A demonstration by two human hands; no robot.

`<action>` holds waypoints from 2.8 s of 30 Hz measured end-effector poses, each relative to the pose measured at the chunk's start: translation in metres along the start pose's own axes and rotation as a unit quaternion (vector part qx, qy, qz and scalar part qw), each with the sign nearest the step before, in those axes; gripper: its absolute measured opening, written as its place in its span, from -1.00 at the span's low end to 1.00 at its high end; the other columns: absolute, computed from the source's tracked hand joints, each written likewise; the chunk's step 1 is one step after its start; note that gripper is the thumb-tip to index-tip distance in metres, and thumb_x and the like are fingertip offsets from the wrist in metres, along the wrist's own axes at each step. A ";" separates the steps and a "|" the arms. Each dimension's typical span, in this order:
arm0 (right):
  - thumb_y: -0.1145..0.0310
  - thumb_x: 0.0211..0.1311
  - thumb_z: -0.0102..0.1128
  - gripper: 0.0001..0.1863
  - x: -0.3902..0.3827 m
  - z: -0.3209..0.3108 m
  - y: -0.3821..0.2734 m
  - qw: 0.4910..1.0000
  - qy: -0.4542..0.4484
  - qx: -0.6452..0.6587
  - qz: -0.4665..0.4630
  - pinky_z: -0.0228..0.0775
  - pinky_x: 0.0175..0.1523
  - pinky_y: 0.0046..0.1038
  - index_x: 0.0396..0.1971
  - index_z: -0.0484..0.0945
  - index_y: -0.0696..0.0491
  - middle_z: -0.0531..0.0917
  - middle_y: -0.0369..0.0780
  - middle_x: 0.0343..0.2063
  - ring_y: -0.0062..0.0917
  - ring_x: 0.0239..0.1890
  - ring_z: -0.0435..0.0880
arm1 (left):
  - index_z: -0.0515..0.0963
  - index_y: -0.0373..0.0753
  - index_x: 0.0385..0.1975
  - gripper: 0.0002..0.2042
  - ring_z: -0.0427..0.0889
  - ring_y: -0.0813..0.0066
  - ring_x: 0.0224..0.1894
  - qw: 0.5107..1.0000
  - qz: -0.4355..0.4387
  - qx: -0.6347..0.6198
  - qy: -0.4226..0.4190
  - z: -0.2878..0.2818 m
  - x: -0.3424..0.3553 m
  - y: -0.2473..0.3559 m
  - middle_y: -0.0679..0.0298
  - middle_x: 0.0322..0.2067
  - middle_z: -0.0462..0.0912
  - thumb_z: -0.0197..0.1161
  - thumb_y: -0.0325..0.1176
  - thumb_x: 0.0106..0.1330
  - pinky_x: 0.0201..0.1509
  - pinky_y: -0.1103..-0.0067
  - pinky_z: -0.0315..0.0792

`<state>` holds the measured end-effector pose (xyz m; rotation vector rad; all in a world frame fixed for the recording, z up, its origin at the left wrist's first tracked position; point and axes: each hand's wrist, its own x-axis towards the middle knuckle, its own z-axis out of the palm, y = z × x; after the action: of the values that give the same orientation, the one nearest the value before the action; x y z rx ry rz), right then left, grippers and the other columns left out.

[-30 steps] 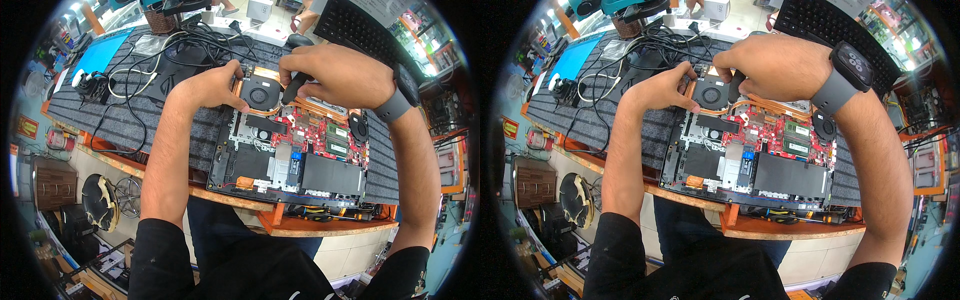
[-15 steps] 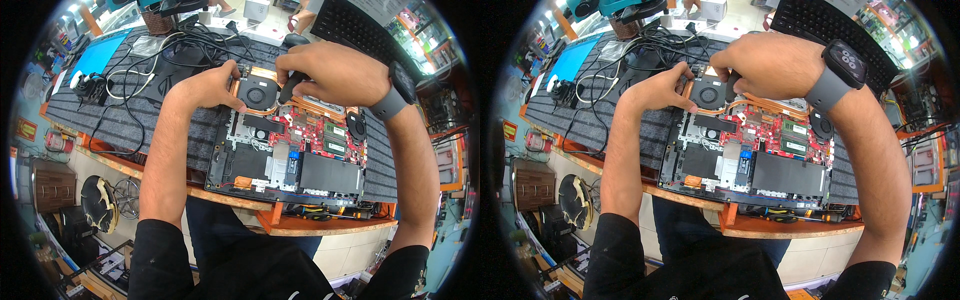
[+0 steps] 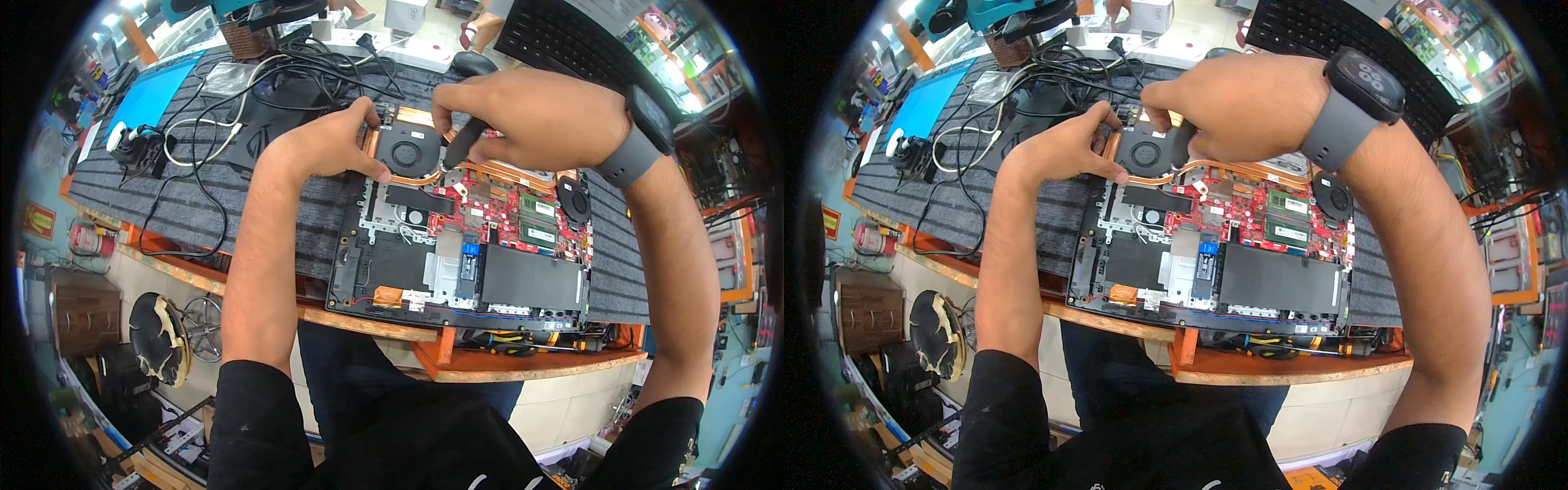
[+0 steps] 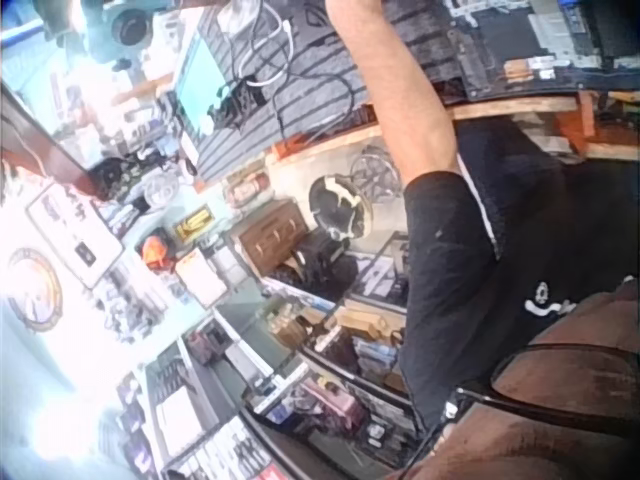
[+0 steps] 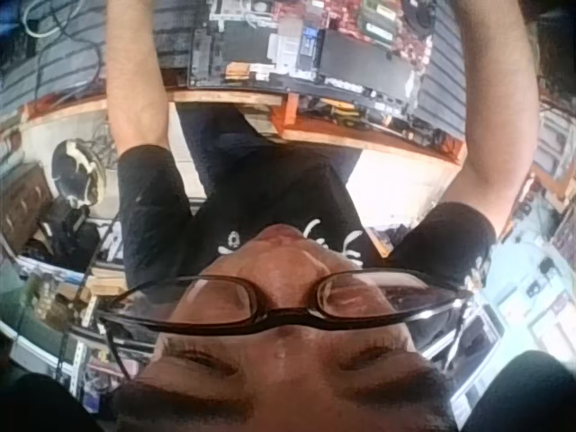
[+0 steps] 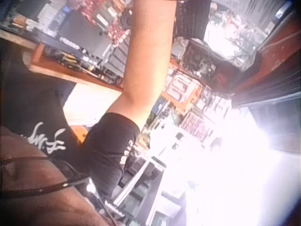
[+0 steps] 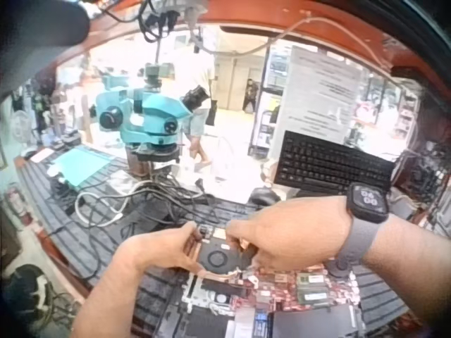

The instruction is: The person aligns a copper heatsink onto the motherboard of a laptop and uses a screwdriver to tighten several screws into the assembly.

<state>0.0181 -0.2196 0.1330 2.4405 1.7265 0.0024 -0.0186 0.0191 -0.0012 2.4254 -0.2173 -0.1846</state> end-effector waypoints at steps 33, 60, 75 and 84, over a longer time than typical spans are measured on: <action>0.08 0.32 0.22 -0.67 0.014 -0.011 -0.015 0.991 -0.070 -0.080 0.082 0.51 -0.14 -0.18 -0.37 0.68 0.07 0.66 -0.10 -0.52 -0.15 -0.32 0.69 | 0.39 -0.39 0.12 -0.16 0.65 0.21 -0.17 1.000 -0.019 0.000 -0.017 -0.002 -0.001 0.002 -0.03 -0.21 0.65 0.67 -0.09 -0.14 -0.05 0.43 0.50; 0.11 0.26 0.31 -0.70 0.020 -0.017 -0.020 0.971 -0.159 -0.109 0.139 0.53 -0.14 -0.20 -0.34 0.68 0.07 0.70 -0.10 -0.47 -0.19 -0.29 0.72 | 0.40 -0.38 0.11 -0.15 0.64 0.24 -0.19 1.000 -0.009 0.000 -0.010 -0.001 0.000 0.000 0.02 -0.26 0.65 0.68 -0.07 -0.16 -0.08 0.43 0.48; 0.07 0.29 0.27 -0.65 0.009 -0.003 -0.004 0.999 -0.016 -0.039 0.021 0.53 -0.20 -0.18 -0.42 0.69 0.09 0.66 -0.09 -0.58 -0.17 -0.40 0.71 | 0.41 -0.39 0.09 -0.16 0.59 0.35 -0.29 1.000 -0.007 0.001 -0.009 -0.001 0.000 0.002 0.14 -0.36 0.60 0.68 -0.07 -0.16 -0.18 0.48 0.45; 0.08 0.29 0.27 -0.67 0.013 -0.011 -0.007 0.978 -0.147 -0.071 0.130 0.50 -0.14 -0.15 -0.26 0.65 0.08 0.71 -0.09 -0.38 -0.18 -0.24 0.72 | 0.44 -0.37 0.08 -0.19 0.52 0.42 -0.34 1.000 0.002 0.001 0.001 -0.001 -0.001 0.000 0.25 -0.43 0.53 0.67 -0.06 -0.15 -0.24 0.50 0.41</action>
<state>0.0154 -0.2037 0.1423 2.3977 1.2353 -0.1884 -0.0197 0.0203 -0.0005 2.4272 -0.2223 -0.1806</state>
